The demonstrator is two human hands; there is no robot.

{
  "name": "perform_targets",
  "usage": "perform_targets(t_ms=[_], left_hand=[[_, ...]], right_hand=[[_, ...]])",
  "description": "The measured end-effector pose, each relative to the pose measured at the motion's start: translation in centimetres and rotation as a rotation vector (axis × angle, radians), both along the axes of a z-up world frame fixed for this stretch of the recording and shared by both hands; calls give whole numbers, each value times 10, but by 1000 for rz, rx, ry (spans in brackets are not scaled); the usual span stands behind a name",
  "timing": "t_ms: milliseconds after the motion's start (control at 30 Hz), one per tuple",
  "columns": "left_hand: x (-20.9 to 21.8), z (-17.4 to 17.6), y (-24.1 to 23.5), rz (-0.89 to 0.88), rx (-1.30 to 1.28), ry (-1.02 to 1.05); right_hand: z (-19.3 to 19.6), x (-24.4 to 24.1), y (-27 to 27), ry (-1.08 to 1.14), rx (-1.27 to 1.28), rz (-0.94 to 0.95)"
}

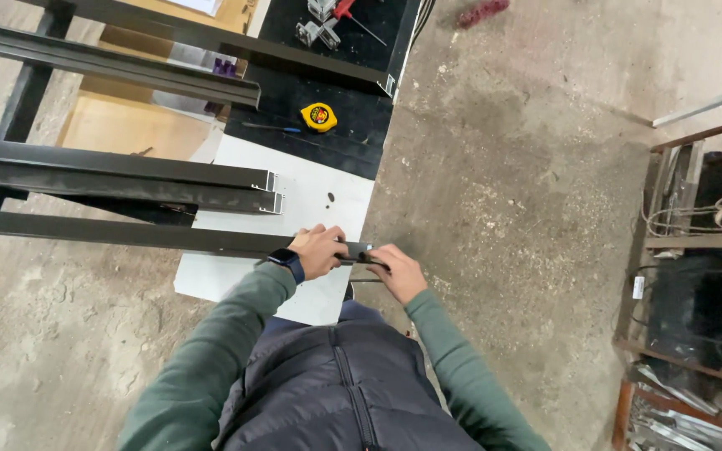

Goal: The person aligns long dark metal profiles on a rack and presses a black rubber strip along the edge of one profile by hand. They then pick up a coiled black cable, uncoil a length of it, and lay it across the bars on the rack.

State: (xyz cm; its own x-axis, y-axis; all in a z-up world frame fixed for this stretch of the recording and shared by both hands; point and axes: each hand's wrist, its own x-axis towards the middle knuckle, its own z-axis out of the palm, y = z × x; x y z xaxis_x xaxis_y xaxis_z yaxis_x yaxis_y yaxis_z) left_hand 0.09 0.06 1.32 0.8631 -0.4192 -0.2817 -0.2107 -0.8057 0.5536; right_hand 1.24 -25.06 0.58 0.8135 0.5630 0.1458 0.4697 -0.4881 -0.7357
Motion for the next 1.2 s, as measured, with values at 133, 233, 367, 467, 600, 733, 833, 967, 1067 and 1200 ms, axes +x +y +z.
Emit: perform_targets(t_ms=[133, 233, 367, 467, 600, 733, 833, 967, 1067, 1200], left_hand=[[6, 1, 5, 30, 16, 15], [6, -6, 1, 20, 20, 33], [12, 8, -2, 20, 0, 54], [11, 4, -4, 0, 7, 56], [10, 2, -1, -32, 29, 57], [10, 2, -1, -12, 21, 53], [9, 3, 1, -17, 43, 64], [12, 7, 0, -11, 52, 79], [8, 6, -3, -13, 23, 92], [10, 4, -1, -34, 13, 56]], right_hand=[[-15, 5, -16, 78, -93, -41], [-13, 4, -7, 18, 16, -45], [-25, 2, -12, 57, -64, -25], [-23, 1, -4, 9, 16, -47], [-26, 1, 7, 21, 11, -27], [-28, 3, 16, 18, 48, 10], [-13, 11, 12, 30, 34, 109], [-22, 13, -9, 87, -32, 2], [-18, 7, -6, 108, -2, -1], [-26, 4, 6, 69, -7, 3]])
